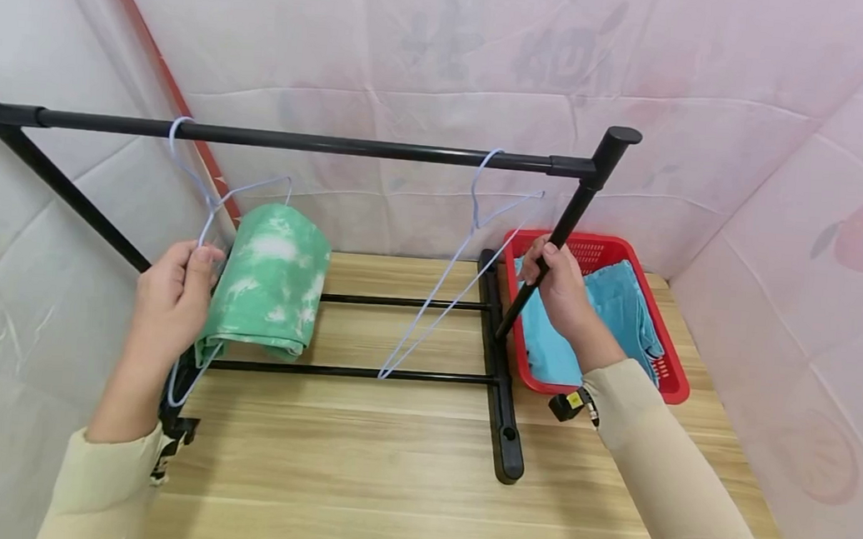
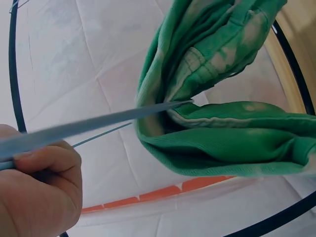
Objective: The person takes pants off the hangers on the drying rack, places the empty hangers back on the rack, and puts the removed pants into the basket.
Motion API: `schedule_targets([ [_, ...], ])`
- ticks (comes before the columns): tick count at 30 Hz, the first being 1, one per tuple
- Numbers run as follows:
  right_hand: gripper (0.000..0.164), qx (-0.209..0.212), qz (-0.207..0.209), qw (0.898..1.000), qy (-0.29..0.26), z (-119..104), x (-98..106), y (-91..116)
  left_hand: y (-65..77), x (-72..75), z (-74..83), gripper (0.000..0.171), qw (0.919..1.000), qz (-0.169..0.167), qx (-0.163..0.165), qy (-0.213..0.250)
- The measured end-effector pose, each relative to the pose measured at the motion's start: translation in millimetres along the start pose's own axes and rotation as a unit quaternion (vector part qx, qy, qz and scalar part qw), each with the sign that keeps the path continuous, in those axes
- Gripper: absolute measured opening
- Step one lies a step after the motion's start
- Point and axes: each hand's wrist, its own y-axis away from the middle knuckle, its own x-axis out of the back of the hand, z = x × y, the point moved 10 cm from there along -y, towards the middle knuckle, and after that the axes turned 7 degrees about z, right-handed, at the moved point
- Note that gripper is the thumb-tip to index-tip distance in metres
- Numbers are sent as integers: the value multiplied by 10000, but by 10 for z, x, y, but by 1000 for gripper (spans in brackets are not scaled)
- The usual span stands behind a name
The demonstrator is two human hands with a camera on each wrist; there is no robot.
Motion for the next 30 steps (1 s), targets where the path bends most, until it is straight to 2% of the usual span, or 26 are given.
schedule_targets([
  [7, 23, -33, 2, 10000, 19, 12, -33, 11, -24, 16, 38, 35, 9994, 344, -100, 41],
  [13, 23, -20, 8, 10000, -2, 42, -61, 9, -28, -5, 92, 34, 9988, 420, -171, 168],
  [23, 25, 4, 86, 10000, -3, 54, -82, -13, -18, 42, 216, 27, 9972, 561, -299, 393],
  [30, 25, -12, 86, 10000, -4, 62, -75, -28, 33, 76, 288, 28, 9970, 493, -21, 602],
])
